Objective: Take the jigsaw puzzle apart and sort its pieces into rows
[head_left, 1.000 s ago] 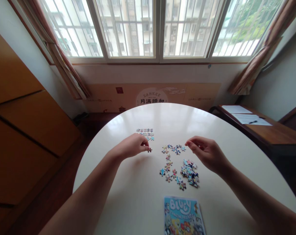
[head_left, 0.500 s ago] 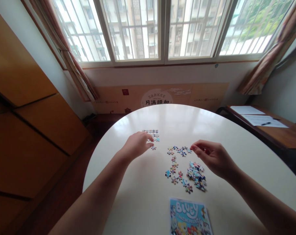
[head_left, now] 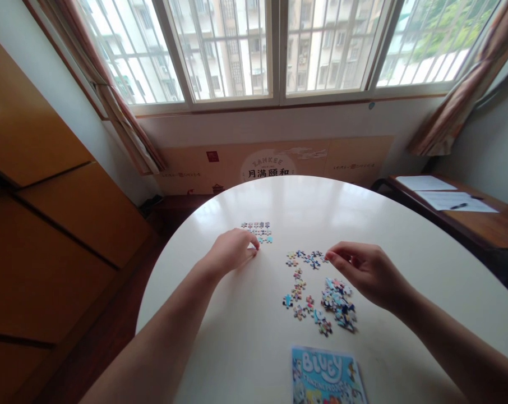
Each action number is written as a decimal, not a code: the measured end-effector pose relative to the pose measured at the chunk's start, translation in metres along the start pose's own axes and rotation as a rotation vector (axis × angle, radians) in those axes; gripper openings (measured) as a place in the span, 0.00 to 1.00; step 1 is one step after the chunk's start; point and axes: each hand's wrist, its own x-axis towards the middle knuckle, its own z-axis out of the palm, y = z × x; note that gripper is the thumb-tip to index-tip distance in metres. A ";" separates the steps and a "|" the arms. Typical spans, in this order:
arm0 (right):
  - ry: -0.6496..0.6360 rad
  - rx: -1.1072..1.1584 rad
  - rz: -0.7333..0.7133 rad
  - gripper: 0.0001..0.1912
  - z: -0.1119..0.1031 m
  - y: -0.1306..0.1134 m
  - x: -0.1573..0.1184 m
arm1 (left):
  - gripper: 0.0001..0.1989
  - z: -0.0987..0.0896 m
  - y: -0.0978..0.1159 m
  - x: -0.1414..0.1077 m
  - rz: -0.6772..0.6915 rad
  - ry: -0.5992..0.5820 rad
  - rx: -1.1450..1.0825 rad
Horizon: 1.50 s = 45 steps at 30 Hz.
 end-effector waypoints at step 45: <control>0.142 -0.135 0.127 0.13 -0.018 0.021 0.012 | 0.11 -0.006 -0.022 0.005 -0.052 0.054 -0.064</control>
